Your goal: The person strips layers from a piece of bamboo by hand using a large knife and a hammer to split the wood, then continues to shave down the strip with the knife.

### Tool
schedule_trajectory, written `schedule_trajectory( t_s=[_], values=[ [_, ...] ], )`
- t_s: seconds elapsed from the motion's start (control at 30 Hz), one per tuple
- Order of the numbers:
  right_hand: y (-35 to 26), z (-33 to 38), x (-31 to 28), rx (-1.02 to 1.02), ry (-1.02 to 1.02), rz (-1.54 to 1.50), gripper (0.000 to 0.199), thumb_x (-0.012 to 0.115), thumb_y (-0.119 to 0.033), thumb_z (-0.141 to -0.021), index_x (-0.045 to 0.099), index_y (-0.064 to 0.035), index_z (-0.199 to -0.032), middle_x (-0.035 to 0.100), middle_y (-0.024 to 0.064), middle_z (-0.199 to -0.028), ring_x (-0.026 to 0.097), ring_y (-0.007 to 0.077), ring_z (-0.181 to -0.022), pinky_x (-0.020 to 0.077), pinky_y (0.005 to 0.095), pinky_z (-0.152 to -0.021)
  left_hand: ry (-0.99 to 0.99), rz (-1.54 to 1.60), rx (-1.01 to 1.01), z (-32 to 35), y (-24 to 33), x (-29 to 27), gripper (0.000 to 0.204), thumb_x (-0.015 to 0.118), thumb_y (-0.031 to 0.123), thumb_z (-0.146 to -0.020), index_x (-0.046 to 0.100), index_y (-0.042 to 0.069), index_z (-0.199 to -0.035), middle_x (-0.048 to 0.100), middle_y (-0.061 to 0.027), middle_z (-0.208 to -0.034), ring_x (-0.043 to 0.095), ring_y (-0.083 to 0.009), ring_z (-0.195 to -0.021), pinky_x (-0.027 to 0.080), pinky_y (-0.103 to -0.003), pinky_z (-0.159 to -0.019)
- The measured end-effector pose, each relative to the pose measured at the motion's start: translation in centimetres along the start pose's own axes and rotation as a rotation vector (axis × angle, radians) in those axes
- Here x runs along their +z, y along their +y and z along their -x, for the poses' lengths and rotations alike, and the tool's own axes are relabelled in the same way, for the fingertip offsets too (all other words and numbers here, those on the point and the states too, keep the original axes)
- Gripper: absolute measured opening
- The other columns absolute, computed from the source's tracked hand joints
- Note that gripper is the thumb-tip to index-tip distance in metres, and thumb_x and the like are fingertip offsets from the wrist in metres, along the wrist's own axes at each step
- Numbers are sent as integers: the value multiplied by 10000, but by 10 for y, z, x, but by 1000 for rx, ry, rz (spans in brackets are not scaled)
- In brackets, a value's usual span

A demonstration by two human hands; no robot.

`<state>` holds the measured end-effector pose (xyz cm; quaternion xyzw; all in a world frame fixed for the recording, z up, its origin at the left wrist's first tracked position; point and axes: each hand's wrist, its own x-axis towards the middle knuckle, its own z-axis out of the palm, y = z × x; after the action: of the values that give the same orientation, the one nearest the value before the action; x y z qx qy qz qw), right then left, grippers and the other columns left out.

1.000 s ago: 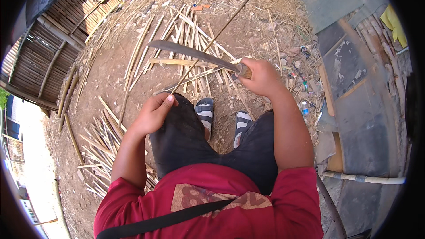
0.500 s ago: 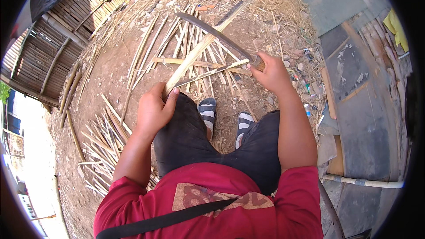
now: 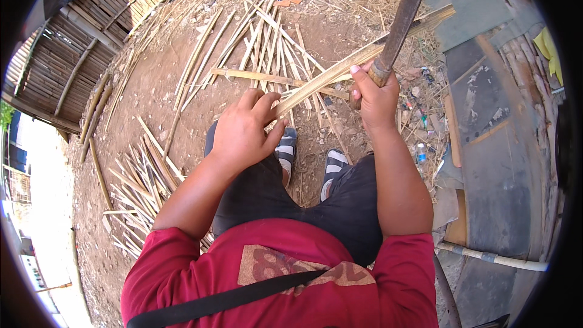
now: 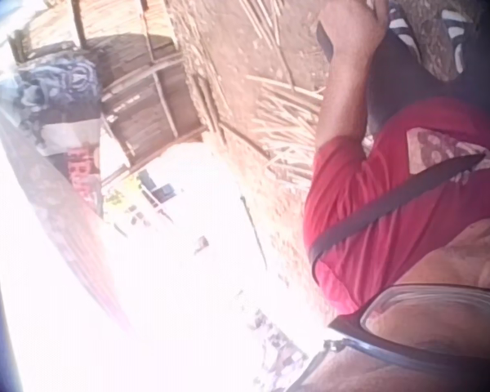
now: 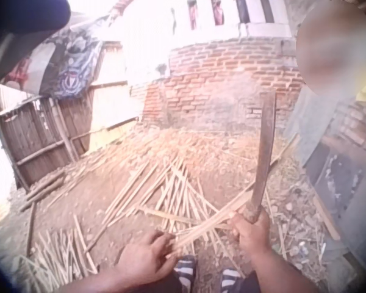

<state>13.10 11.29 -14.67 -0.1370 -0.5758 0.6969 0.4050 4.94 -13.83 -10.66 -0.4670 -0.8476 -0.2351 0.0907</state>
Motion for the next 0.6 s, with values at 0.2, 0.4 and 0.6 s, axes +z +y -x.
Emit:
schedule_trajectory(
  t_s=[0.2,0.4,0.6],
  values=[
    [12,-10,-19,43,157,-31,206,770,-68,-892,568,-77,-934,584,-3,-737,533,78,-543,438,235,-496,130,153,-134,42,-56,-17,476,701,339,-946,625,3,-1275,636,-218,-1208,668,-367,-1041,524,-444,-915],
    [9,-22,-21,35,252,-64,199,752,-36,-893,570,-74,-960,595,12,-784,523,86,-557,435,242,-506,-229,259,-410,120,-107,-45,389,701,277,-964,657,-20,-1210,698,-189,-1042,699,-294,-923,551,-386,-825],
    [12,-24,-17,43,252,-87,214,758,-25,-884,565,-71,-963,591,18,-821,527,96,-566,445,251,-515,-246,278,-470,142,-93,-35,296,767,264,-915,679,-12,-978,684,-137,-791,697,-261,-702,551,-356,-675]
  ],
)
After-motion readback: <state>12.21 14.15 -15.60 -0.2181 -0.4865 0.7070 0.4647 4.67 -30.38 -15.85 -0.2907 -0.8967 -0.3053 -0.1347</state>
